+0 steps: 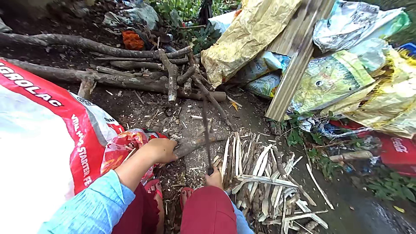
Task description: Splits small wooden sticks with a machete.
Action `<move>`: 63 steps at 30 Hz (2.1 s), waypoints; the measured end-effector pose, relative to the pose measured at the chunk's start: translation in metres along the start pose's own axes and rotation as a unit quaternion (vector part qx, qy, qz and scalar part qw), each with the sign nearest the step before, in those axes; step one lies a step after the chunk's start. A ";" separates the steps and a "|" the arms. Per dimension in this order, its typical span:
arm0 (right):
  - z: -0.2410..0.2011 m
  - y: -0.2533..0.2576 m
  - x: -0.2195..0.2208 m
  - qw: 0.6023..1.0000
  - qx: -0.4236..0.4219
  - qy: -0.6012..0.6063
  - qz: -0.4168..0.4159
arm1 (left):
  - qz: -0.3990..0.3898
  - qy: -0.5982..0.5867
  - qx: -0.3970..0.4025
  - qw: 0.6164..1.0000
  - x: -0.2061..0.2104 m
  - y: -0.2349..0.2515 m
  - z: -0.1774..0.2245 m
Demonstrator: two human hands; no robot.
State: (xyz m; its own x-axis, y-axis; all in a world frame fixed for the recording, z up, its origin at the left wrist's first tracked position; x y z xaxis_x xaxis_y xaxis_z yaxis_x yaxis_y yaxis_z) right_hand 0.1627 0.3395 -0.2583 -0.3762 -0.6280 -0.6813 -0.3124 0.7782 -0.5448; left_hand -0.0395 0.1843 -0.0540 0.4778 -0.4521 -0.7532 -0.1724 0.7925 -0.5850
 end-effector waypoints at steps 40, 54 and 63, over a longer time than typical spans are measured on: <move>0.043 0.044 0.058 0.989 0.089 -0.092 -0.076 | -0.026 -0.004 -0.014 1.000 0.006 0.010 -0.006; 0.034 0.033 0.061 0.994 0.065 -0.028 -0.086 | -0.058 -0.031 -0.005 0.998 0.007 0.084 -0.007; 0.042 0.040 0.073 0.986 0.094 -0.060 -0.124 | 0.218 -0.438 -0.153 0.859 0.090 0.208 -0.032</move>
State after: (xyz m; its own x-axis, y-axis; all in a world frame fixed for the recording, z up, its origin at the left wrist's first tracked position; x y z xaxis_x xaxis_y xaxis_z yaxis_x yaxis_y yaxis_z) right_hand 0.1592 0.3252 -0.3502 -0.1993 -0.8029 -0.5619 -0.2102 0.5951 -0.7757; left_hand -0.0605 0.2955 -0.2532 0.7517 0.4484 -0.4836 -0.6538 0.6034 -0.4566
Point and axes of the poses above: each hand's wrist, its own y-axis towards the middle knuckle, its own x-axis out of the palm, z = x × y, the point moved 5 cm from there along y, towards the middle knuckle, and after that the axes turned 11 degrees about x, right-handed, at the moved point
